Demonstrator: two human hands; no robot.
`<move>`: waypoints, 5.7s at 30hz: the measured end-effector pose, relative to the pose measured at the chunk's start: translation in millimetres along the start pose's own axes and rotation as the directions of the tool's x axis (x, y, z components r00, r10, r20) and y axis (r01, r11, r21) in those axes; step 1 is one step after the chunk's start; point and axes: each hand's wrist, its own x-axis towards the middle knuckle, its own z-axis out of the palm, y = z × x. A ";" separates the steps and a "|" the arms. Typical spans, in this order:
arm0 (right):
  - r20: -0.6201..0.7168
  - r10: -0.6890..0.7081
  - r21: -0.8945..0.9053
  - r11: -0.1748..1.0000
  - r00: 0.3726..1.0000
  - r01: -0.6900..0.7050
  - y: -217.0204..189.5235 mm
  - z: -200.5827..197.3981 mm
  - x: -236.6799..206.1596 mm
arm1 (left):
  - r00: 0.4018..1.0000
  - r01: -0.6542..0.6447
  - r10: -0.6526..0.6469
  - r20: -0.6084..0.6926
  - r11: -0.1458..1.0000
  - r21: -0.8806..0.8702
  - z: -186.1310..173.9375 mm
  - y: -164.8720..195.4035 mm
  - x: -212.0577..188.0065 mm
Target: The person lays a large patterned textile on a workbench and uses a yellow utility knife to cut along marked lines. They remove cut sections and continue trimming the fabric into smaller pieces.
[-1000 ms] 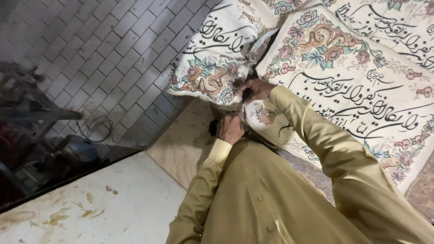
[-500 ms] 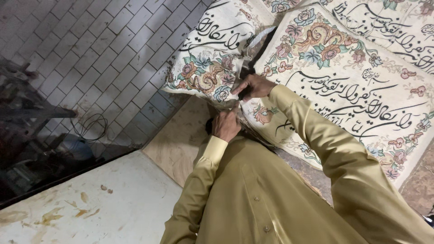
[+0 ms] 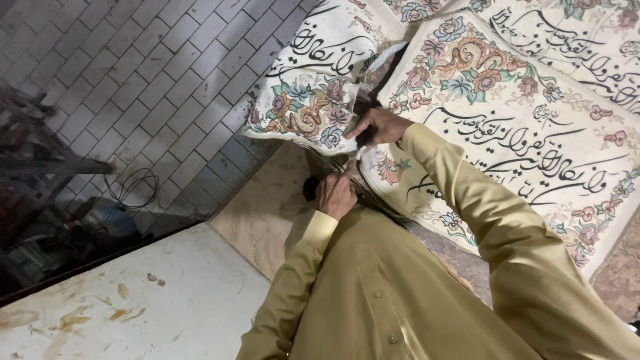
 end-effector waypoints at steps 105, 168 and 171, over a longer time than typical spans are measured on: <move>-0.465 0.501 0.818 0.559 0.730 0.137 110.7 185.2 -149.9 | 0.968 -0.236 0.245 -0.051 0.961 0.144 87.5 -53.5 -34.6; 0.152 0.028 0.739 0.660 0.988 -0.133 -14.5 45.1 -65.0 | 0.994 0.062 -0.081 0.071 0.968 0.241 13.3 2.8 -72.0; 0.129 0.039 0.587 0.803 0.991 -0.108 -25.5 29.0 -73.2 | 0.988 0.131 -0.144 0.059 0.974 0.185 -1.7 7.1 -80.2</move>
